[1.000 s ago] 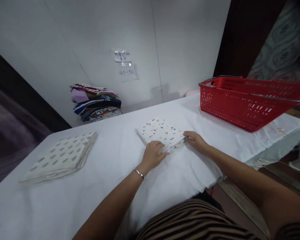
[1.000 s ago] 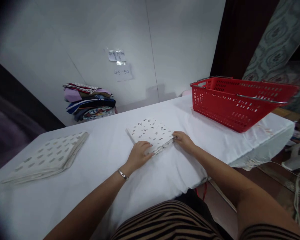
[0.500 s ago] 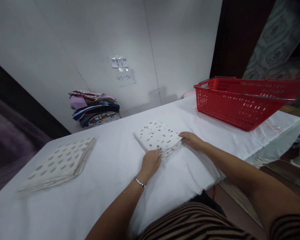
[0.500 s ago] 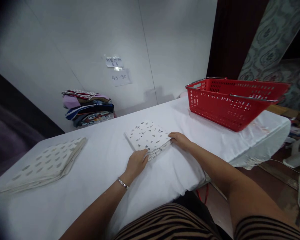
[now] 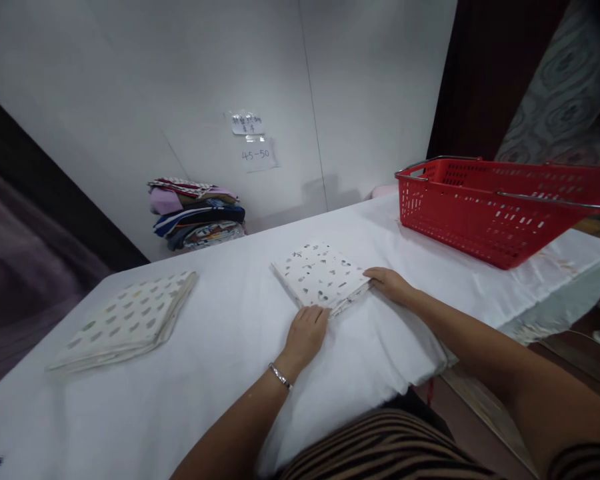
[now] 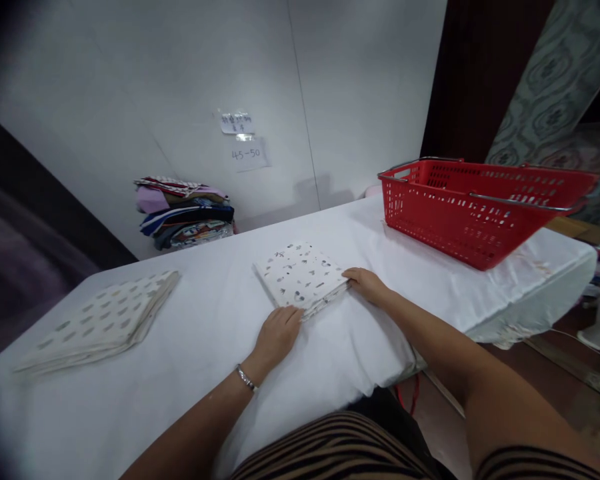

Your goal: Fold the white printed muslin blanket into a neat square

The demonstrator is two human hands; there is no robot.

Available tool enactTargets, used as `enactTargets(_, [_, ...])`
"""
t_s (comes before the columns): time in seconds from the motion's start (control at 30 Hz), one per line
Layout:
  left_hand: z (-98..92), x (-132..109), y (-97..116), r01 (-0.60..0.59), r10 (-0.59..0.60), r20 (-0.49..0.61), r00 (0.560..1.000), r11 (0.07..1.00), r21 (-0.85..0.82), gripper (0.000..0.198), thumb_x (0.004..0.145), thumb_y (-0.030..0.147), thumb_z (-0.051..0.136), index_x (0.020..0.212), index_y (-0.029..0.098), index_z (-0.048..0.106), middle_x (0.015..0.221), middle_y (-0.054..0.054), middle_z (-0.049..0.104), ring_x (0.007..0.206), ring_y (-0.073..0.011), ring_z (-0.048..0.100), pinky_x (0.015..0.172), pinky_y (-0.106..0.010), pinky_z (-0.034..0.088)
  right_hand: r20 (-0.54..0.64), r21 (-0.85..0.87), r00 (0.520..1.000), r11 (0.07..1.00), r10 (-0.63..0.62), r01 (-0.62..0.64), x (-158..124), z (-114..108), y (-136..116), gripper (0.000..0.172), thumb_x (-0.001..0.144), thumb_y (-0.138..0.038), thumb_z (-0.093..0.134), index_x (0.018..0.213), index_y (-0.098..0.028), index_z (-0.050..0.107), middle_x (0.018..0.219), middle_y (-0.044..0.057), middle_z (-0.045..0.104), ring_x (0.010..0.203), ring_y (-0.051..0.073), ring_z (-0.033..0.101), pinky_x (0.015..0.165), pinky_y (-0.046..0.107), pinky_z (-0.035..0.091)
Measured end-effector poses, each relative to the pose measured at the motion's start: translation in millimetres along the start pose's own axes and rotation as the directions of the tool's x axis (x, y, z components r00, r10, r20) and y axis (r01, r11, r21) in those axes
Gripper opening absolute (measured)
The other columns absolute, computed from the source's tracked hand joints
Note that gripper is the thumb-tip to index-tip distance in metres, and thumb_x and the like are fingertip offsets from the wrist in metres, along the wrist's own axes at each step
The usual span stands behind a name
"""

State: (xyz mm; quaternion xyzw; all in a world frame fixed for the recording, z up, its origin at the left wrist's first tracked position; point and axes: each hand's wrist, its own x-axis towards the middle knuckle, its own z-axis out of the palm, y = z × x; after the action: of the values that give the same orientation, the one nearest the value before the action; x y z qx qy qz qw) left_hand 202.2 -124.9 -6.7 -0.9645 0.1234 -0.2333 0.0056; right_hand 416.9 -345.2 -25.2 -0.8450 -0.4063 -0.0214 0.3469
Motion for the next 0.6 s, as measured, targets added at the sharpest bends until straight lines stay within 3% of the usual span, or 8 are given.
enactTargets(0.07, [1.2,-3.8,0.6,-0.011,0.011,-0.004,1.000,1.000,-0.019,0.028,0.086,0.009,0.043,0.110,0.018,0.052,0.101,-0.007,0.060,0.101,-0.0190,0.054,0.092,-0.036,0.042,0.051,0.110,0.983,0.977,0.177,-0.182,3.6,-5.0,-7.7,0.037,0.076,-0.015,0.050,0.109,-0.020,0.066,0.116,0.003,0.063,0.106,0.020,0.057,0.095,0.033,0.042])
enactTargets(0.13, [3.6,-6.7,0.5,-0.014,0.014,-0.009,1.000,1.000,-0.019,0.031,0.086,0.008,0.042,0.114,0.018,0.051,0.107,-0.008,0.059,0.107,-0.0193,0.052,0.097,-0.038,0.039,0.093,0.156,0.935,0.923,0.341,-0.352,9.8,-9.3,-14.3,0.038,0.077,-0.023,0.052,0.113,-0.018,0.064,0.116,0.005,0.063,0.104,0.022,0.058,0.094,0.032,0.043])
enactTargets(0.2, [5.6,-8.6,0.0,-0.009,0.009,-0.002,1.000,1.000,-0.008,0.033,0.086,0.007,0.041,0.116,0.018,0.051,0.110,-0.008,0.059,0.110,-0.0194,0.051,0.099,-0.038,0.037,0.109,0.143,0.902,0.891,0.418,-0.430,18.8,-11.4,-18.8,0.045,0.080,-0.036,0.052,0.118,-0.013,0.060,0.119,0.009,0.060,0.106,0.024,0.057,0.095,0.033,0.041])
enactTargets(0.3, [5.5,-10.3,-1.6,0.006,-0.006,0.024,1.000,1.000,0.006,0.038,0.085,0.006,0.040,0.121,0.017,0.048,0.117,-0.008,0.057,0.114,-0.0191,0.049,0.102,-0.038,0.034,0.128,0.047,0.866,0.869,0.484,-0.492,35.9,-9.5,-22.4,0.062,0.079,-0.053,0.052,0.124,-0.010,0.055,0.125,0.014,0.055,0.113,0.026,0.052,0.097,0.034,0.039])
enactTargets(0.37, [3.7,-11.3,-3.9,0.021,-0.021,0.039,0.999,1.000,0.012,0.042,0.085,0.007,0.041,0.125,0.018,0.044,0.121,-0.007,0.056,0.117,-0.0190,0.046,0.103,-0.039,0.031,0.145,-0.028,0.835,0.846,0.531,-0.533,47.2,-6.2,-24.8,0.065,0.073,-0.053,0.060,0.123,-0.012,0.056,0.127,0.015,0.053,0.115,0.029,0.050,0.095,0.035,0.039])
enactTargets(0.47, [1.4,-12.2,-7.2,0.036,-0.036,0.055,0.998,0.999,0.017,0.040,0.084,0.008,0.043,0.123,0.018,0.045,0.119,-0.006,0.058,0.116,-0.0192,0.046,0.103,-0.039,0.030,0.187,-0.070,0.828,0.847,0.530,-0.526,58.8,-3.3,-29.2,0.055,0.065,-0.041,0.070,0.112,-0.014,0.063,0.118,0.015,0.059,0.110,0.031,0.054,0.088,0.035,0.044])
enactTargets(0.6, [2.1,-2.9,0.9,0.032,-0.032,0.035,0.999,0.999,0.017,0.033,0.087,0.007,0.038,0.115,0.018,0.049,0.106,-0.006,0.062,0.106,-0.0181,0.052,0.098,-0.037,0.032,0.234,-0.020,0.865,0.892,0.443,-0.452,68.8,-10.1,-22.9,0.043,0.068,-0.031,0.065,0.106,-0.011,0.065,0.106,0.012,0.066,0.096,0.025,0.062,0.079,0.029,0.048])
